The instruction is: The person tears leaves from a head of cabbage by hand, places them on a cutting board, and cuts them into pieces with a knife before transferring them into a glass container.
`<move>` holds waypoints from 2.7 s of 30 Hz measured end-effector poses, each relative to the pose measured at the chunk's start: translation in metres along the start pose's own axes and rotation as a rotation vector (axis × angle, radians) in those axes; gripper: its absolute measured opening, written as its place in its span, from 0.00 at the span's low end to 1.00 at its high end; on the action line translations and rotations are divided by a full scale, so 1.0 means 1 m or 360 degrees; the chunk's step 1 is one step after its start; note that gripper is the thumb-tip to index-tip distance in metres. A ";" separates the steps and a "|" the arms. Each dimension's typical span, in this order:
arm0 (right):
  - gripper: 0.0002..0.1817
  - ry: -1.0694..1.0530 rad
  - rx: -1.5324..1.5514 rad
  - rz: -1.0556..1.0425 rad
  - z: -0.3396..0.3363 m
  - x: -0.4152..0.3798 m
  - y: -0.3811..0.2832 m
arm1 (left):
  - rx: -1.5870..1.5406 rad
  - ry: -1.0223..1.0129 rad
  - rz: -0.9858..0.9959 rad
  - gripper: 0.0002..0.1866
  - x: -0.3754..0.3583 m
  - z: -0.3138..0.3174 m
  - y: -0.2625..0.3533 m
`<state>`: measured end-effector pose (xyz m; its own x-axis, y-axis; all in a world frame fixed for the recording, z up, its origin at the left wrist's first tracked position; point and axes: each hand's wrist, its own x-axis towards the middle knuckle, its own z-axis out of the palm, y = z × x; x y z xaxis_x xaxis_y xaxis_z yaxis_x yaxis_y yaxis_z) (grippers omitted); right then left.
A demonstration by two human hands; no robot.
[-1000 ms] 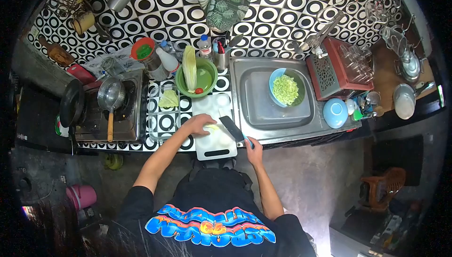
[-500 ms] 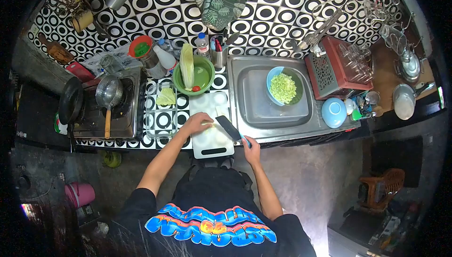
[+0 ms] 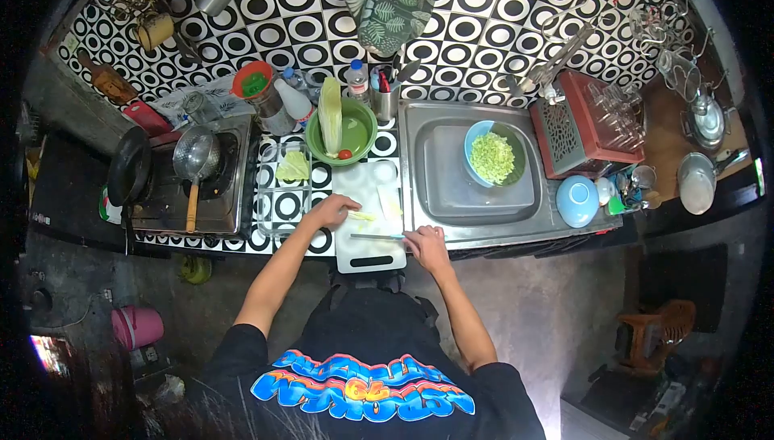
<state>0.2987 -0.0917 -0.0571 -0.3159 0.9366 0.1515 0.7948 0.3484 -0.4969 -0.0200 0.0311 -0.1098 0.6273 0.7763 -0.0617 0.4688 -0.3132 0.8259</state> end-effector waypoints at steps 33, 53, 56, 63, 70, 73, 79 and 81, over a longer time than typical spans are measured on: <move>0.10 -0.0204 0.0175 0.0041 -0.033 0.049 0.025 | -0.0197 0.0150 -0.0081 0.23 -0.007 0.009 0.010; 0.18 0.0266 0.0526 0.0531 0.035 -0.014 -0.061 | 0.0052 0.0699 -0.0127 0.19 -0.035 0.038 0.014; 0.19 0.0238 0.0558 0.0621 0.035 -0.015 -0.073 | -0.0043 0.0671 -0.0168 0.18 -0.034 0.035 0.016; 0.21 0.0310 0.0543 0.0591 0.056 -0.019 -0.082 | -0.0016 0.0606 -0.0142 0.18 -0.034 0.032 0.018; 0.22 0.0353 0.0542 0.0698 0.053 -0.020 -0.086 | 0.0247 0.0559 0.0086 0.20 -0.022 0.039 0.029; 0.21 0.0396 0.0506 0.0645 0.059 -0.024 -0.087 | 0.0224 0.0542 0.0077 0.21 -0.016 0.042 0.029; 0.22 0.0364 0.0539 0.0655 0.062 -0.025 -0.088 | 0.0231 0.0635 -0.0128 0.20 -0.028 0.034 0.034; 0.22 0.0367 0.0493 0.0657 0.062 -0.026 -0.086 | 0.0233 0.0639 -0.0125 0.19 -0.031 0.034 0.030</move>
<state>0.2059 -0.1483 -0.0715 0.1382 0.9888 0.0570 0.6282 -0.0430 -0.7769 -0.0042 -0.0207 -0.1027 0.3079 0.9431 0.1257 0.6069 -0.2965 0.7374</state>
